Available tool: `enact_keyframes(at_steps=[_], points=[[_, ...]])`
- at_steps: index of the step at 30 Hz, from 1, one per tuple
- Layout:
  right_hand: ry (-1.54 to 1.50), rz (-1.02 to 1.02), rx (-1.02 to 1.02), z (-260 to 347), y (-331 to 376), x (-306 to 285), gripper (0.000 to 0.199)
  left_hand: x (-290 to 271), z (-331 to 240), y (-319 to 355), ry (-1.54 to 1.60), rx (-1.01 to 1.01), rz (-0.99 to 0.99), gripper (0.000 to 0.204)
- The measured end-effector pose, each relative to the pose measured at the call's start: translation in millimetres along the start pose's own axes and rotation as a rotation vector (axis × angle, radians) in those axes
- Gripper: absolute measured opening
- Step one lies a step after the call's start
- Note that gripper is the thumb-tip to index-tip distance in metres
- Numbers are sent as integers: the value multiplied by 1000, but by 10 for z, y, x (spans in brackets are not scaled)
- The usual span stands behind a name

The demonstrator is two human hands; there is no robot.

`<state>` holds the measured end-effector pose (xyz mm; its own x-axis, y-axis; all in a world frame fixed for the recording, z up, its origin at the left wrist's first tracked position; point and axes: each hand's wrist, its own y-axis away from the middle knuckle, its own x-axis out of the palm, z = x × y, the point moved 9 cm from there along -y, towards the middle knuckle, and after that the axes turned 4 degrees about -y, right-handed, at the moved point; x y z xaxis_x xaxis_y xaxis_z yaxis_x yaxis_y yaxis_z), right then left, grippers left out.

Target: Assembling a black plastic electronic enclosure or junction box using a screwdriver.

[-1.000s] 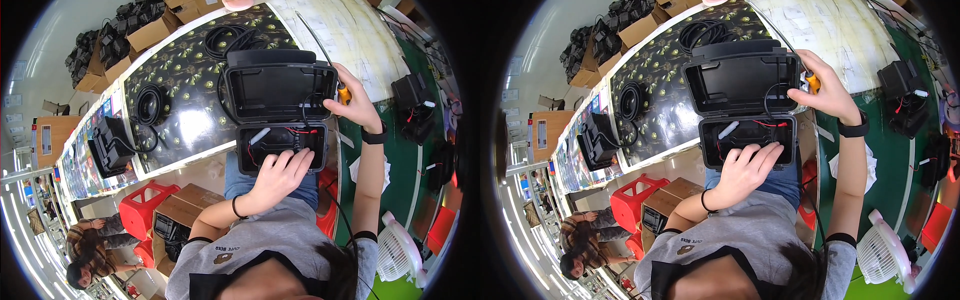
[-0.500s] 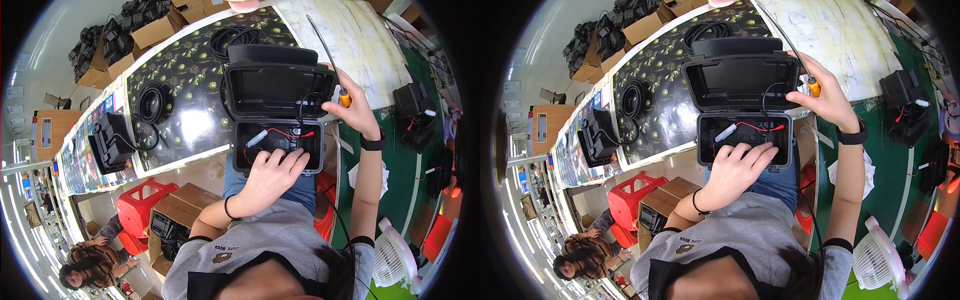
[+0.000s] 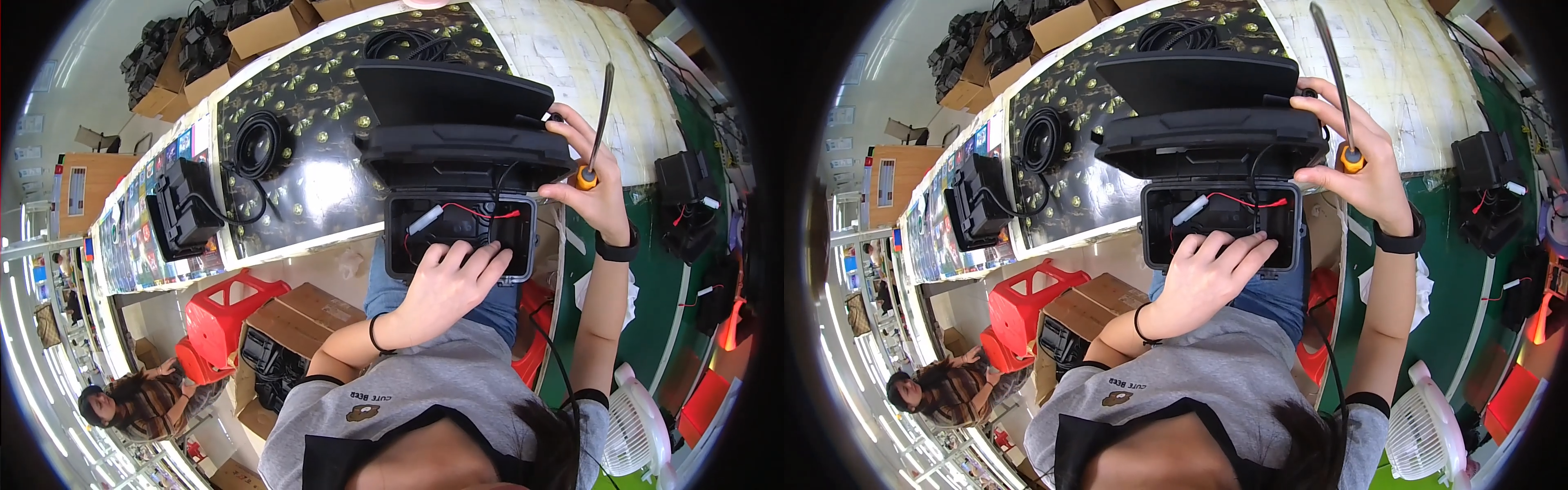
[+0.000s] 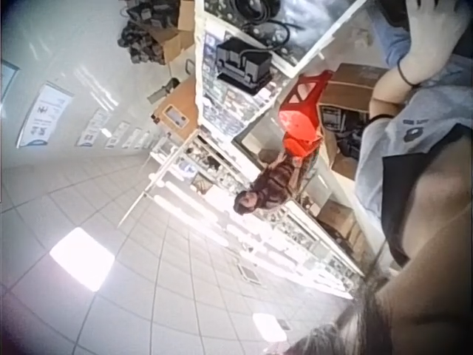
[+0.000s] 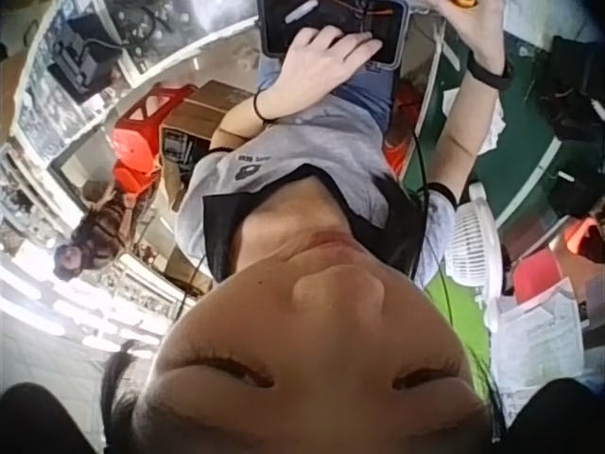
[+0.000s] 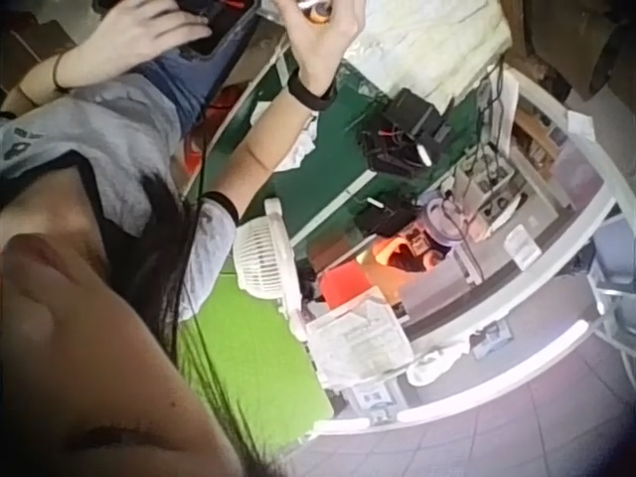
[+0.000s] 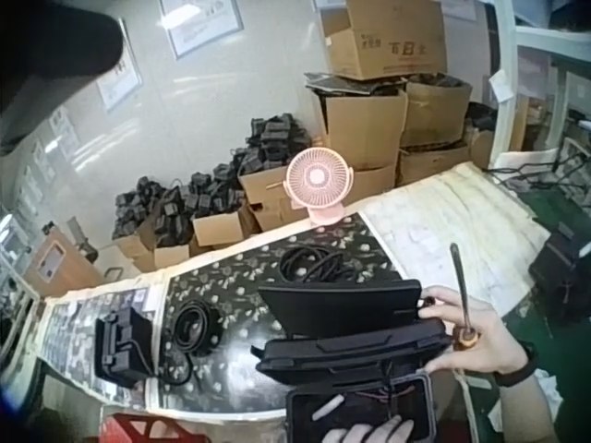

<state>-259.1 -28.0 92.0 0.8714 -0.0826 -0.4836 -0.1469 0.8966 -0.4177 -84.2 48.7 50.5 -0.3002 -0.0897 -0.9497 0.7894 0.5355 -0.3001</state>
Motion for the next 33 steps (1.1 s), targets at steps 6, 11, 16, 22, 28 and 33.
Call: enact_keyframes(at_steps=[6, 11, 16, 22, 28, 33], points=[[-73, -64, 47, -92, 17, 7, 62, -131, 71, -163, -68, -16, 12, 49], [-32, -130, 72, -108, -22, 34, 61, -191, 189, -257, 9, -78, -48, 48], [-62, -114, 51, -119, -2, 11, 59, -317, 205, -43, -38, -91, -387, 33], [-51, -99, 17, -32, 99, -50, 52, -194, 172, 503, -147, -56, -544, 22], [-189, -79, -23, 6, 113, 5, 53, 125, 366, 1023, -145, 36, -681, 46], [-192, -95, 11, -114, 121, -10, 54, 132, 555, 1106, -109, -80, -812, 79]])
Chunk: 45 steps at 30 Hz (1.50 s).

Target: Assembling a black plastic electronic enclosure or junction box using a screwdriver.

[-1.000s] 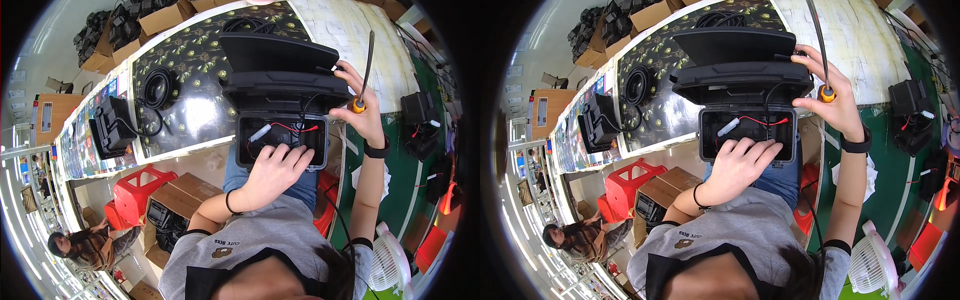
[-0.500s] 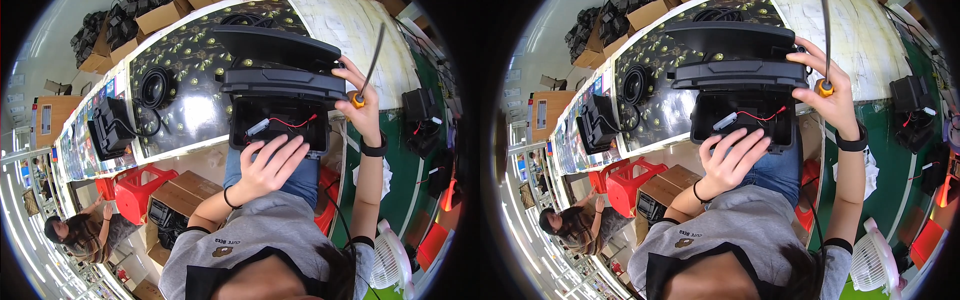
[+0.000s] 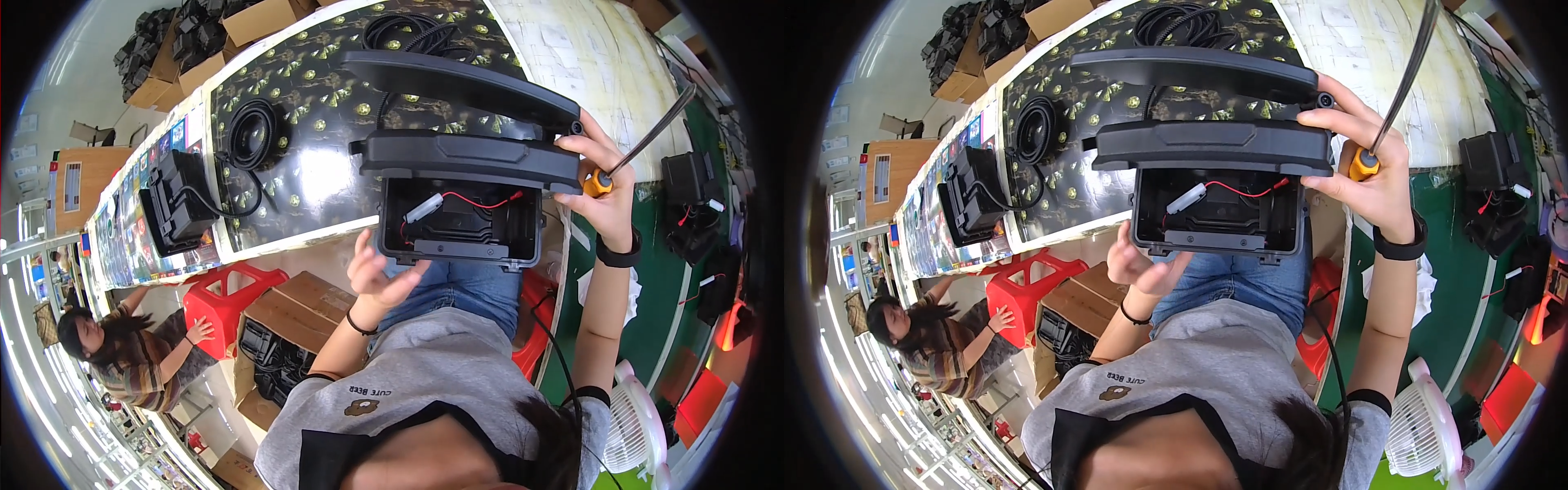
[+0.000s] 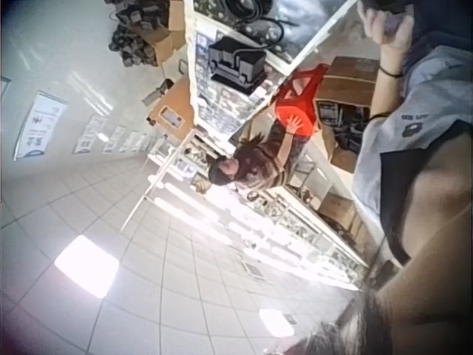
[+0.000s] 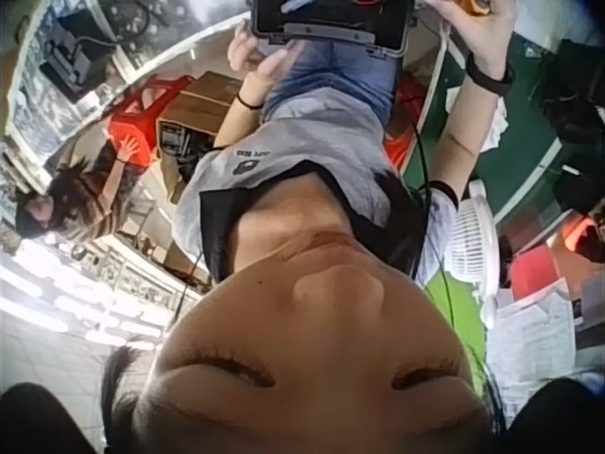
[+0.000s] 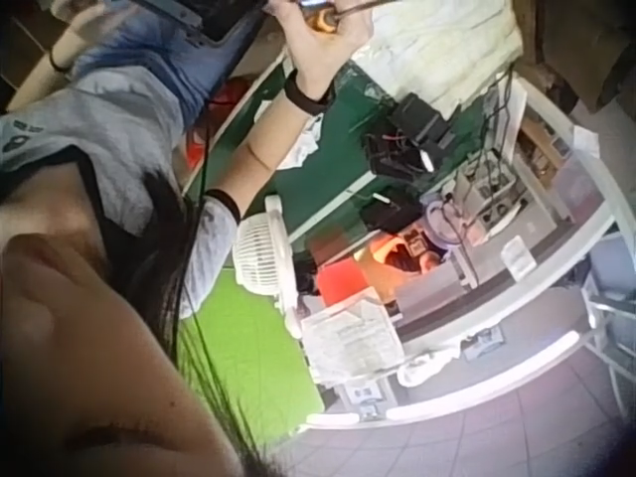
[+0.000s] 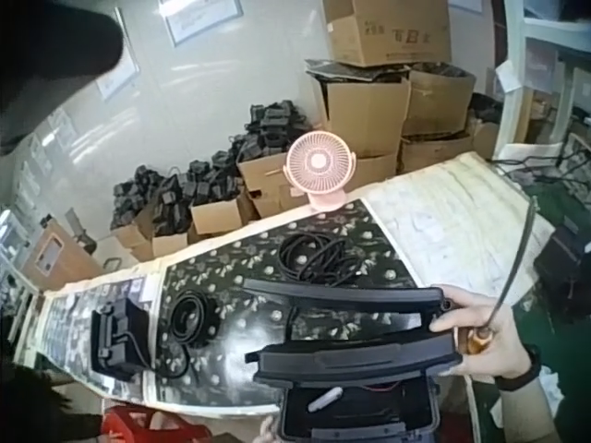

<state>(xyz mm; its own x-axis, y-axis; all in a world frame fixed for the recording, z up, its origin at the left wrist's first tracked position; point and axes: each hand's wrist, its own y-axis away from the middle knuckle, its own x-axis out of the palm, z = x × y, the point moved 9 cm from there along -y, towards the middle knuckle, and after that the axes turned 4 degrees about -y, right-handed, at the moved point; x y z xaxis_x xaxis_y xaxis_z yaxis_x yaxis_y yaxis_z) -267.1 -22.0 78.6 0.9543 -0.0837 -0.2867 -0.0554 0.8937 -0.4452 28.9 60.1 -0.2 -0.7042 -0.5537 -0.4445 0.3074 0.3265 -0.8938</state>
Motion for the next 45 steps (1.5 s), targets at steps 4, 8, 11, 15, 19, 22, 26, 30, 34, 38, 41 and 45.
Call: enact_keyframes(at_steps=[4, 8, 11, 15, 19, 22, 26, 30, 34, 38, 41, 45], points=[[54, -5, -21, 28, -24, -38, 56, 52, 219, -53, 245, -270, 41, 89], [-5, 25, -61, 64, 7, -27, 56, 153, 341, -152, 462, -470, 48, 97], [-155, -10, 133, -101, 45, -76, 48, 206, 406, -204, 549, -568, 13, 86], [-29, 14, 46, -51, -56, 51, 33, 245, 457, -364, 414, -556, 116, 74], [24, 69, -64, 70, -78, 125, 27, 321, 562, -420, 397, -637, 235, 65], [91, 147, -67, 129, -85, 212, 28, 333, 591, -532, 478, -667, 270, 58], [161, 166, -20, 114, -86, 284, 26, 308, 448, -743, 347, -465, 264, 62], [173, 193, -65, 125, -69, 305, 26, 252, 545, -752, 378, -560, 308, 77], [157, 115, -21, 102, -87, 296, 26, 412, 626, -691, 469, -501, 309, 74], [151, -182, 53, 42, -72, 171, 31, 484, 650, -735, 622, -491, 186, 65], [194, -317, 5, 11, 19, 110, 25, 567, 640, -691, 687, -558, 130, 64], [273, -341, 1, 85, 35, 122, 17, 633, 500, -724, 638, -667, 98, 61]])
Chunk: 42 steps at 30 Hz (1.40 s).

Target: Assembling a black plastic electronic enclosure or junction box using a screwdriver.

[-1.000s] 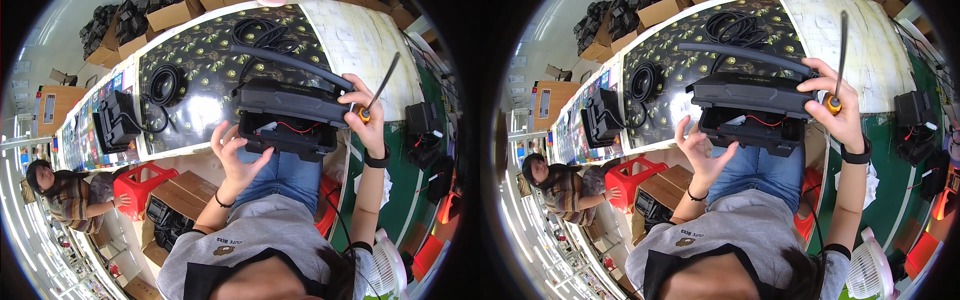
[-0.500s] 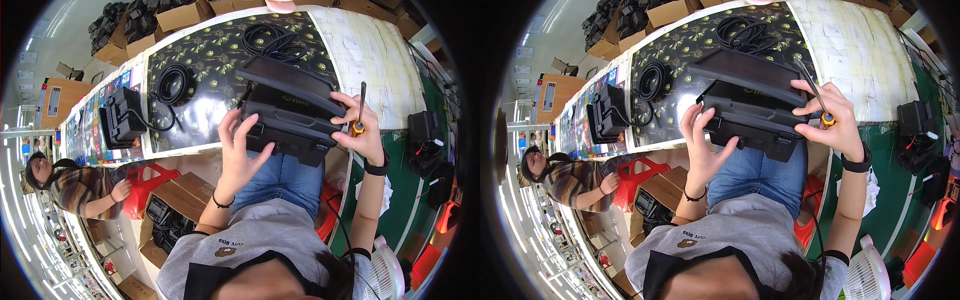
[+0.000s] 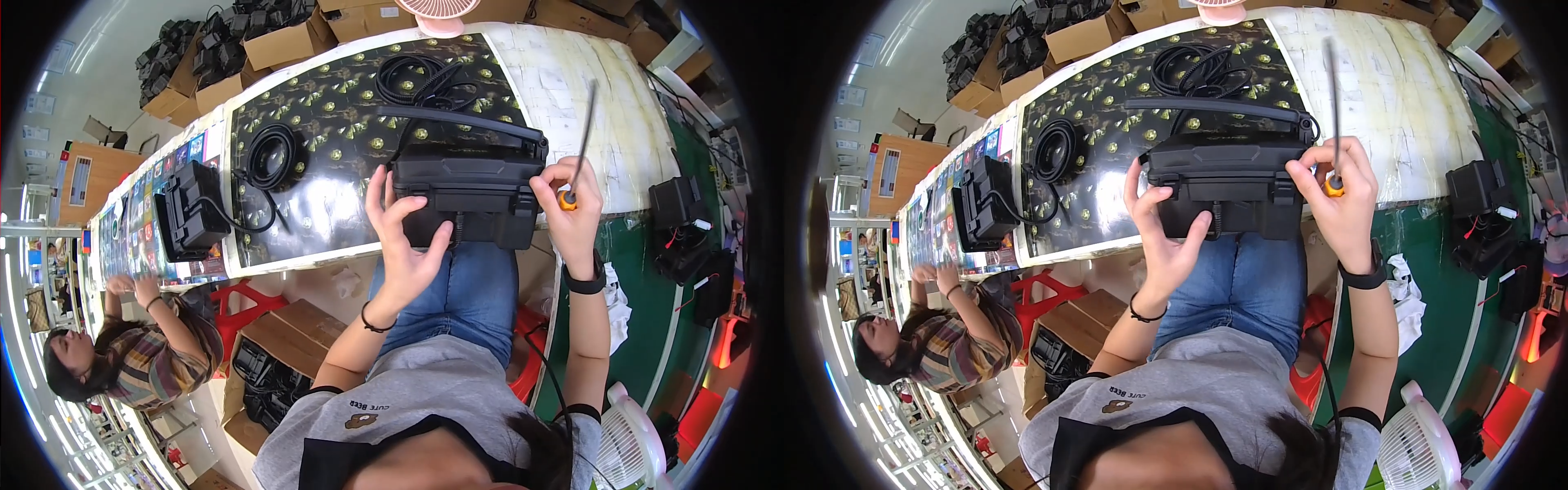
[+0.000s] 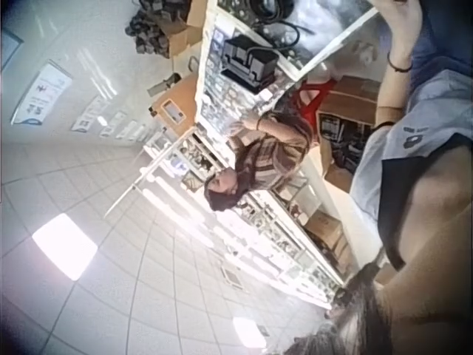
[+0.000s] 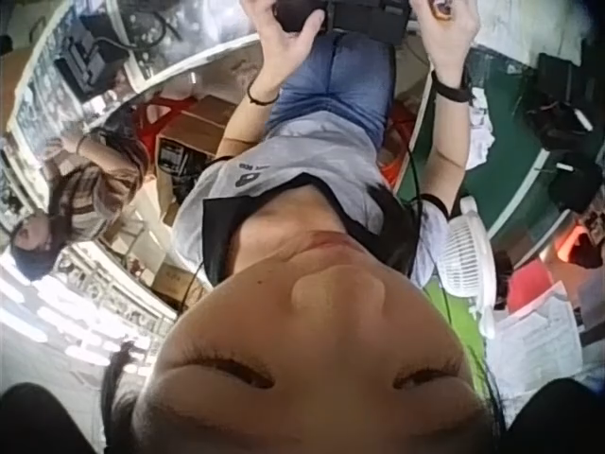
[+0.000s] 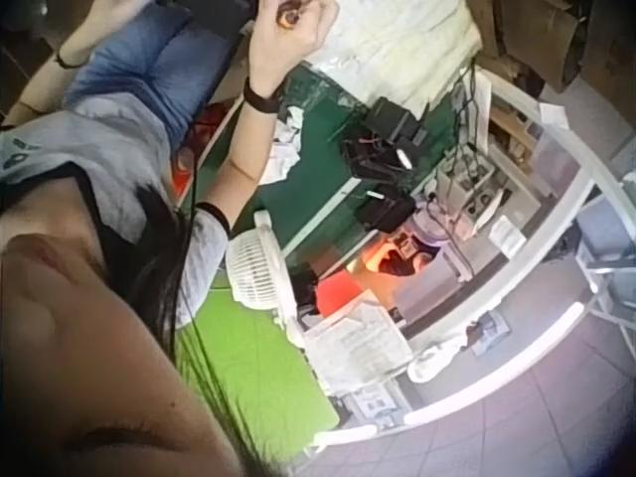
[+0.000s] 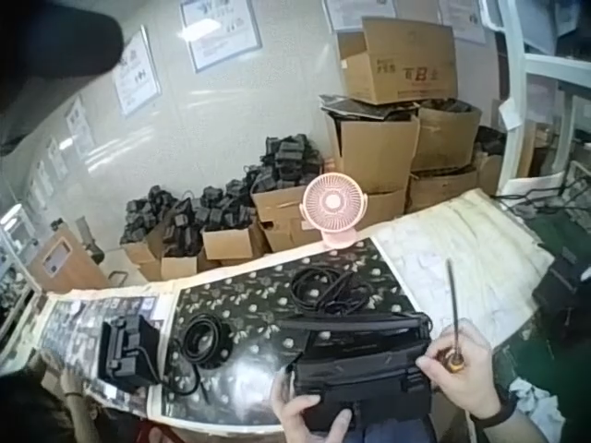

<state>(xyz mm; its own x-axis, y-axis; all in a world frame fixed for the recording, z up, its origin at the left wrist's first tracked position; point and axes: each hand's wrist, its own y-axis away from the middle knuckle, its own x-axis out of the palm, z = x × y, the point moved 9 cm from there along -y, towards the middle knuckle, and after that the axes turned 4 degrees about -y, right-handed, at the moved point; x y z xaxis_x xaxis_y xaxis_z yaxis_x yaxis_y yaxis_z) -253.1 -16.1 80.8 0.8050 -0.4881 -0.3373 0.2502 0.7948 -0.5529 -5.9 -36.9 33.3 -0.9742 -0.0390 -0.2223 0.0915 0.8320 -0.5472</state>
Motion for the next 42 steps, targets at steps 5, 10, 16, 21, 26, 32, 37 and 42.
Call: enact_keyframes(at_steps=[5, 10, 16, 21, 26, 32, 37, 42], points=[[104, -53, -1, 39, -32, -99, 14, 104, -16, -23, -26, 15, -63, 57], [153, 44, 69, -73, -29, -50, 18, 147, 63, -231, -36, -36, -63, 58], [159, 111, 121, -61, -93, 27, 21, 161, 152, -373, -91, -68, 29, 63], [-234, 172, 306, -478, 17, 69, 24, 207, 120, -355, -107, -44, 42, 65], [-231, 166, 294, -305, -57, 151, 32, 194, 85, -342, -153, -32, 39, 64], [-260, 96, 259, -362, -82, 228, 29, 170, 58, -347, -185, -27, 48, 64], [-162, -13, 260, -381, -218, 214, 17, 180, 72, -354, -203, -37, 52, 65], [-385, -33, 222, -396, -216, 244, 14, 204, 64, -334, -199, -41, 34, 70]])
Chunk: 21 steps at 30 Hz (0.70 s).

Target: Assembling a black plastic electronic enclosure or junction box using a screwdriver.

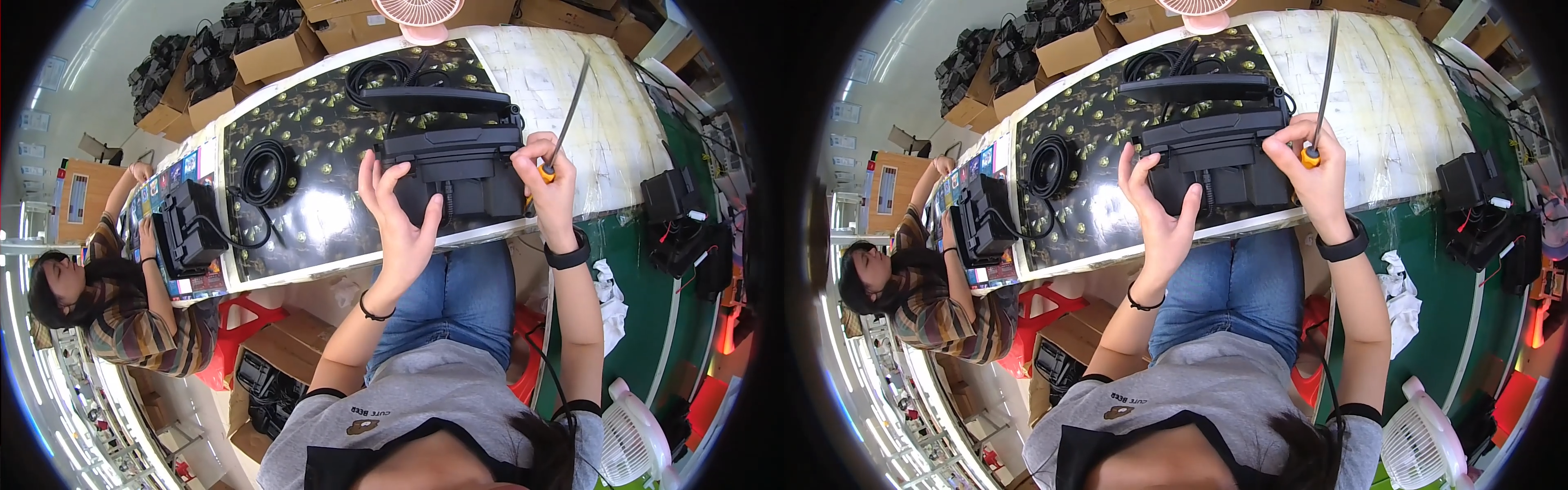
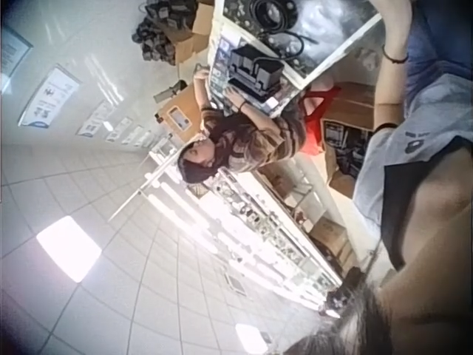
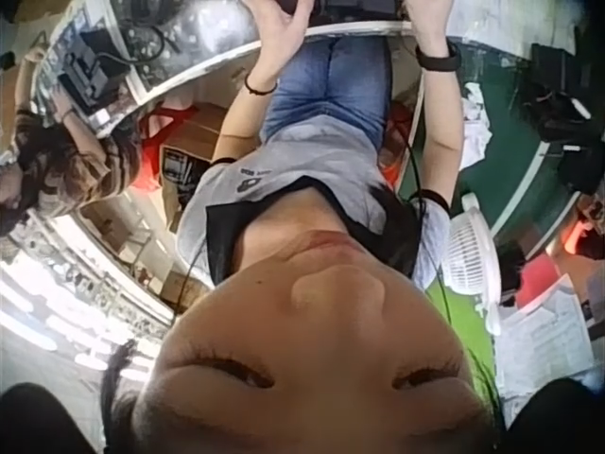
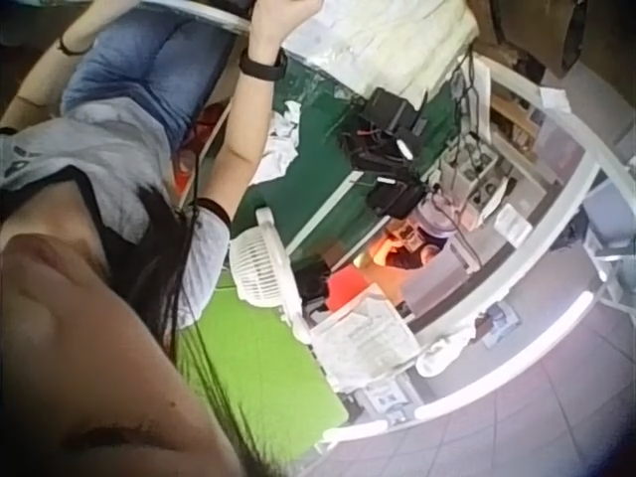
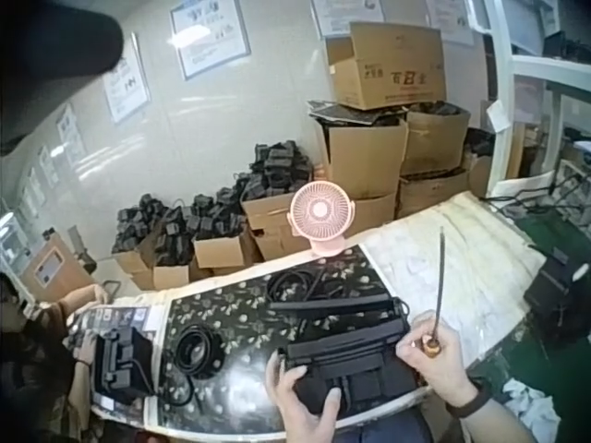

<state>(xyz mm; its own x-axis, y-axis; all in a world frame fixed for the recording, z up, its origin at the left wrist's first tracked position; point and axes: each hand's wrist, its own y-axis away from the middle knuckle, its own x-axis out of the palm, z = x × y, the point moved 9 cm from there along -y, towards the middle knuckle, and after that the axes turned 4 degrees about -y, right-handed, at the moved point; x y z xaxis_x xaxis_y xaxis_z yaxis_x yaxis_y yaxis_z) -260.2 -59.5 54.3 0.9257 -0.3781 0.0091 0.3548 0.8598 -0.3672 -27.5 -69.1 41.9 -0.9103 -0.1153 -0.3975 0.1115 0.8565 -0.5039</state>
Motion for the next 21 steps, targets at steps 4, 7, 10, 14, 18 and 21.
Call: enact_keyframes(at_steps=[4, 7, 10, 14, 18, 21], points=[[19, 50, 61, -102, -13, -7, 23, -184, -44, -60, -87, 99, -62, 37], [7, 54, 97, -136, -11, 19, 32, -355, -377, -461, -391, 342, -34, 14], [7, 61, 133, -179, -12, 7, 34, -217, -496, -866, -57, 269, 11, 16], [-21, 71, 155, -268, -22, 41, 33, 434, -504, -780, -432, 532, 389, 28], [-49, 44, 173, -327, -96, 61, 31, 475, -448, -736, -585, 660, 422, 41], [-39, 46, 159, -314, -130, 45, 31, 495, -482, -715, -621, 764, 402, 42]])
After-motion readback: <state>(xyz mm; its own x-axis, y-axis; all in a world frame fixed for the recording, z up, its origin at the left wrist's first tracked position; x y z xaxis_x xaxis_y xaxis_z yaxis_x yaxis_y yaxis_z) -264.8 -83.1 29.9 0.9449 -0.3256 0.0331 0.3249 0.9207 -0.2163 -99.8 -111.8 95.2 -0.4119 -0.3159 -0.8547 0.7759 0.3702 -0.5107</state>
